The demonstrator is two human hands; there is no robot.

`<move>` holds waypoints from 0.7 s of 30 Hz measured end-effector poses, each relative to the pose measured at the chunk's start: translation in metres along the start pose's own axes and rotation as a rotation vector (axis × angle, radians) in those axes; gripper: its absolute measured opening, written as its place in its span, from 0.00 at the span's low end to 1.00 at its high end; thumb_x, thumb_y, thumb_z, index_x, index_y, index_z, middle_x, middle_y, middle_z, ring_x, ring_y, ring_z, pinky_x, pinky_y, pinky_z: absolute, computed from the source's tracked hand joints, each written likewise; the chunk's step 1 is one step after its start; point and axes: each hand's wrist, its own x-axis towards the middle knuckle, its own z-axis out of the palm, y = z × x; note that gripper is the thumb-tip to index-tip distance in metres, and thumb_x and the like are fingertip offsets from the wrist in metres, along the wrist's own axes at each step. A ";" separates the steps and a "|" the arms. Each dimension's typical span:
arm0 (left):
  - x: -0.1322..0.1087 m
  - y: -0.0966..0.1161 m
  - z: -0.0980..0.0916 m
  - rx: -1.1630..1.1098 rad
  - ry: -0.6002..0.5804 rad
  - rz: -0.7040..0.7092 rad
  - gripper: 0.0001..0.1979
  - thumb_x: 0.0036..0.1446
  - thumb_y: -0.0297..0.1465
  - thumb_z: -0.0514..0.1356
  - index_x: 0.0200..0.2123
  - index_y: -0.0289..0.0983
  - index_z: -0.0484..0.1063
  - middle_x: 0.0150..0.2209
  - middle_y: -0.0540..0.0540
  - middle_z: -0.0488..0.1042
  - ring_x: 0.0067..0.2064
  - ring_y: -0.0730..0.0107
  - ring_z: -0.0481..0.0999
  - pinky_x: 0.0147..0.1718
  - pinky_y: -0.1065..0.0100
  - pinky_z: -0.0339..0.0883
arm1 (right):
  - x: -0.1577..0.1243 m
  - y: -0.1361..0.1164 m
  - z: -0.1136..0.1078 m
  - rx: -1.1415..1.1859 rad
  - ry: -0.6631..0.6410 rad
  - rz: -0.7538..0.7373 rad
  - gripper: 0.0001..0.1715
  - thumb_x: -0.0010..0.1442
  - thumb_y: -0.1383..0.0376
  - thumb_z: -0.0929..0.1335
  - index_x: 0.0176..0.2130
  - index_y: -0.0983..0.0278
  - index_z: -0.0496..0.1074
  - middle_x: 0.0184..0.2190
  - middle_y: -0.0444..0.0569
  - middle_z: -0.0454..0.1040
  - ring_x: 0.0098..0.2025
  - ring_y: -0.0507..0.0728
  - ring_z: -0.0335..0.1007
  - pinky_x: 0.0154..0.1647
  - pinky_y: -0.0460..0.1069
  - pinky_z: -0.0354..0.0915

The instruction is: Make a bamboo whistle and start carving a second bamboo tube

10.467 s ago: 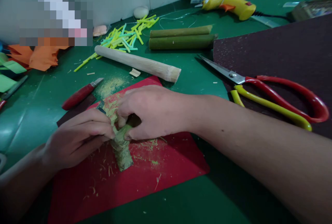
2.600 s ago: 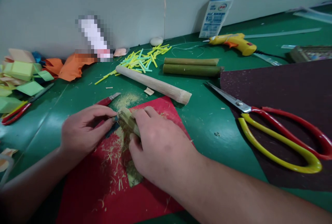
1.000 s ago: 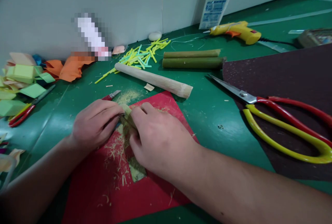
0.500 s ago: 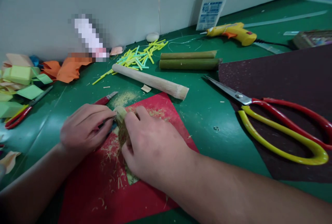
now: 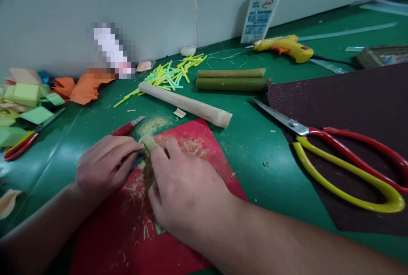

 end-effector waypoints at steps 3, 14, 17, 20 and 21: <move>0.003 0.002 0.002 -0.008 -0.005 -0.018 0.08 0.60 0.24 0.57 0.40 0.32 0.75 0.37 0.42 0.79 0.37 0.63 0.76 0.39 0.65 0.70 | 0.000 -0.001 0.003 0.004 0.003 0.000 0.18 0.56 0.66 0.61 0.47 0.63 0.68 0.41 0.52 0.71 0.29 0.56 0.65 0.24 0.49 0.47; 0.009 0.003 0.002 -0.076 -0.043 0.001 0.08 0.63 0.25 0.54 0.40 0.32 0.73 0.36 0.41 0.77 0.37 0.64 0.74 0.39 0.65 0.69 | 0.000 -0.001 0.005 0.010 0.032 -0.007 0.14 0.56 0.66 0.60 0.42 0.63 0.68 0.38 0.52 0.70 0.28 0.56 0.64 0.24 0.49 0.44; 0.011 0.006 -0.002 -0.124 -0.049 0.024 0.09 0.64 0.25 0.53 0.37 0.33 0.73 0.34 0.42 0.77 0.35 0.66 0.74 0.37 0.66 0.68 | 0.001 0.000 0.004 0.011 0.003 -0.010 0.13 0.55 0.66 0.61 0.41 0.63 0.68 0.37 0.52 0.70 0.28 0.56 0.64 0.23 0.49 0.45; 0.013 0.008 -0.004 -0.109 -0.057 0.012 0.09 0.64 0.26 0.53 0.37 0.34 0.73 0.34 0.43 0.77 0.35 0.66 0.74 0.36 0.66 0.69 | 0.000 0.000 0.004 0.012 -0.007 -0.003 0.15 0.56 0.66 0.61 0.43 0.63 0.68 0.38 0.52 0.71 0.29 0.57 0.65 0.24 0.49 0.46; 0.013 0.008 -0.005 -0.097 -0.056 0.000 0.09 0.64 0.26 0.53 0.37 0.34 0.73 0.35 0.43 0.77 0.35 0.65 0.74 0.36 0.65 0.69 | 0.000 0.000 0.004 0.009 -0.009 0.000 0.16 0.56 0.66 0.61 0.44 0.63 0.68 0.38 0.52 0.71 0.29 0.57 0.65 0.24 0.49 0.46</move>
